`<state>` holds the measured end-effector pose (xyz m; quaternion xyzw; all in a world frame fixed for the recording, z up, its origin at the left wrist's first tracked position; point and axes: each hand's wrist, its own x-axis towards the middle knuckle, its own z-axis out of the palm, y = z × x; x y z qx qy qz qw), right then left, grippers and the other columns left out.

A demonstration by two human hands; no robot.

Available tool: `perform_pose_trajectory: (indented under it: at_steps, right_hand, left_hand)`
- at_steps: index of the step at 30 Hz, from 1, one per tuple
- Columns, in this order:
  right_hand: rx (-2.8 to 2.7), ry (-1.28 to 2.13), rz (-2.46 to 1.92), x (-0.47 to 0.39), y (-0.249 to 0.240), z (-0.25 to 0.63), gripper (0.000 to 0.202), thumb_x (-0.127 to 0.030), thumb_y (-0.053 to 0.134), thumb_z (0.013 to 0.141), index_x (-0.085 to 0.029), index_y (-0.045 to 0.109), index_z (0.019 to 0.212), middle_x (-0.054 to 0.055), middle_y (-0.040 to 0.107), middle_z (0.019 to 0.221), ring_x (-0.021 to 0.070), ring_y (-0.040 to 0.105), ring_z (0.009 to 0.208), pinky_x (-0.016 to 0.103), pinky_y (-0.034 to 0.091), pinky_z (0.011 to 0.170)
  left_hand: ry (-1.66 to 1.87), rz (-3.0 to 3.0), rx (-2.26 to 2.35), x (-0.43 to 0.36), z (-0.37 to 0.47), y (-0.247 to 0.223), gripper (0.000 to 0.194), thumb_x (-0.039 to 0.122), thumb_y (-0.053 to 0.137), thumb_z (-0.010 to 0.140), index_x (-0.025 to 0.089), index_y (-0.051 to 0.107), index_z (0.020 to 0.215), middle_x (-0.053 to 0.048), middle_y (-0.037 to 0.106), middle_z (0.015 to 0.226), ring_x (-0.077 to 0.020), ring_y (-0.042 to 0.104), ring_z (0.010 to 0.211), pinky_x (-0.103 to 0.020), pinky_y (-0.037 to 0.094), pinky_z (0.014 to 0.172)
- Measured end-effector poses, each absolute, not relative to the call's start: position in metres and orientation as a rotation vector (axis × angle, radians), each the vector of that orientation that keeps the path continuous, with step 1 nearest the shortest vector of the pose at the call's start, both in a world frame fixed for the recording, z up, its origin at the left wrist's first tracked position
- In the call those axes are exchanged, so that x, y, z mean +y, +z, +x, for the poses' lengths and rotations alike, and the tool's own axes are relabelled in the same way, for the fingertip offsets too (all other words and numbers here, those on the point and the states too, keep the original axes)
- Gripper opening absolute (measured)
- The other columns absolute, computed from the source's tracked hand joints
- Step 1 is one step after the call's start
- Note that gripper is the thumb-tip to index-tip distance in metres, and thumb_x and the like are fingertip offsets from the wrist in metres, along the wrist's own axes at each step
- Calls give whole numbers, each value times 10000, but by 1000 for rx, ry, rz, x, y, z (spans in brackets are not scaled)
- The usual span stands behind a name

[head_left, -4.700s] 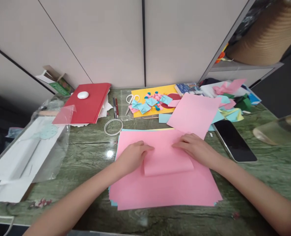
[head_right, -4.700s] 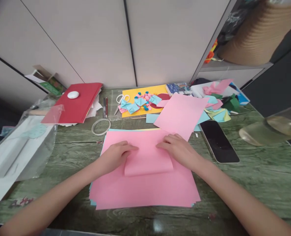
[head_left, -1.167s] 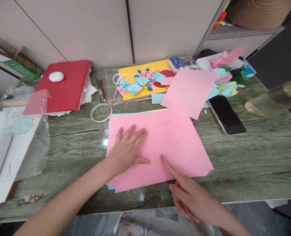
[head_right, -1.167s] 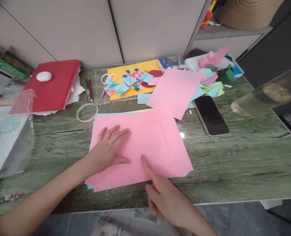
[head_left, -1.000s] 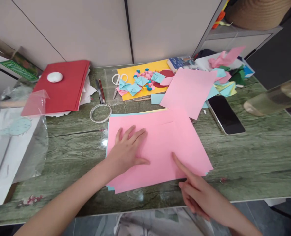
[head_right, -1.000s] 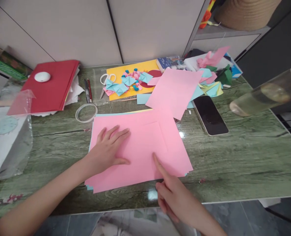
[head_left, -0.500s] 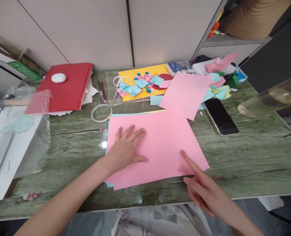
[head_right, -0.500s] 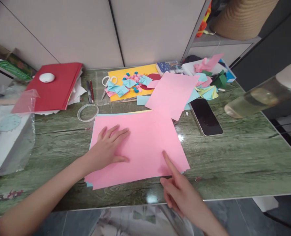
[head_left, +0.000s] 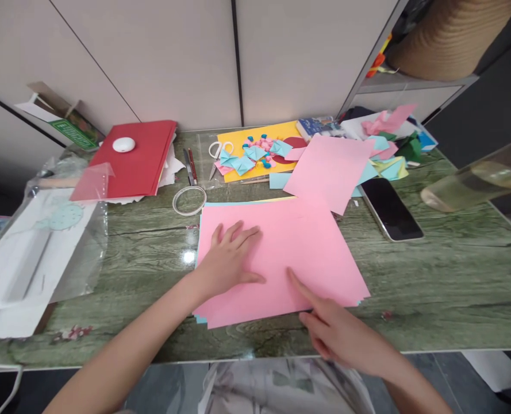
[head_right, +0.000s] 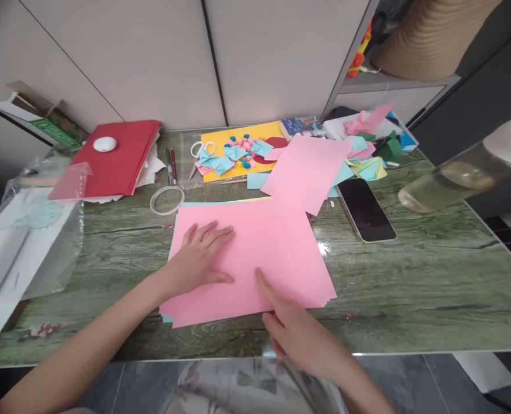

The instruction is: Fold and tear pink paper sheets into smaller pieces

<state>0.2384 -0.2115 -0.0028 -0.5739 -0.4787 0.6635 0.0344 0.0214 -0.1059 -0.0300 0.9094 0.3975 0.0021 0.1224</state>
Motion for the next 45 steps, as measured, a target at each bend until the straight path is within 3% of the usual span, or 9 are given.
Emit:
perform_pose_trajectory:
  at_steps: [4,12,17,25,30,34,36,38,45]
  right_hand:
    - [-1287,2025,-1835,-216,-1,266,592,-290,263,899,-256,-45,1404,-73,457,439,52,244,293,141,213,306]
    - [-1220,1947,-1852,-222,-1,289,604,-345,294,897,-273,-30,1401,-76,454,441,55,265,304,137,238,307]
    - [-1230,1918,-1871,-222,-1,282,625,-317,301,891,-258,-54,1401,-83,450,433,56,263,281,140,227,294]
    - [-1436,1692,-1930,-227,-11,275,630,-318,301,889,-233,-44,1409,-92,442,425,88,344,321,173,303,353]
    - [-1607,1273,-2025,-233,-19,261,594,-325,337,881,-169,119,1412,-69,455,451,135,461,415,239,406,472]
    - [-1790,1052,-1807,-230,-22,234,460,-209,339,872,-208,356,1332,47,584,794,157,566,720,281,474,684]
    - [-1901,893,-1696,-227,-26,220,454,-128,360,836,-229,450,1270,92,542,994,188,522,918,330,454,798]
    - [-1970,741,-1682,-223,-31,211,473,-72,384,797,-242,507,1222,104,498,1063,218,462,992,387,428,844]
    - [-2036,565,-1738,-220,-43,217,497,-28,400,767,-248,539,1191,103,468,1073,252,388,983,444,406,799]
  left_hand:
    - [14,2649,1155,-106,21,-31,890,701,461,643,205,261,1354,-92,359,1384,-328,158,1307,-561,55,1034]
    - [-36,2611,1153,-106,23,-25,872,703,438,660,203,256,1351,-93,346,1391,-331,151,1308,-568,67,1031]
    - [3,2537,1241,-109,33,-18,660,619,371,771,201,348,1282,-85,387,1353,-305,197,1294,-574,101,1028]
    - [135,2566,1329,-116,45,-23,648,566,519,711,165,391,1203,-110,442,1281,-317,224,1273,-601,32,1029]
    - [148,2556,1315,-113,43,-26,720,604,537,673,155,376,1212,-109,441,1285,-323,231,1268,-603,33,1031]
    - [164,2548,1307,-113,41,-26,728,608,527,680,145,374,1220,-120,432,1293,-325,233,1268,-600,40,1032]
    - [172,2546,1307,-114,40,-27,729,606,522,685,142,374,1226,-124,423,1301,-327,220,1273,-602,44,1031]
    - [182,2550,1300,-115,39,-29,737,606,521,686,140,369,1236,-129,416,1306,-329,208,1279,-604,42,1030]
    - [223,2562,1270,-114,36,-33,766,615,511,686,134,357,1262,-145,417,1299,-337,211,1276,-616,44,1022]
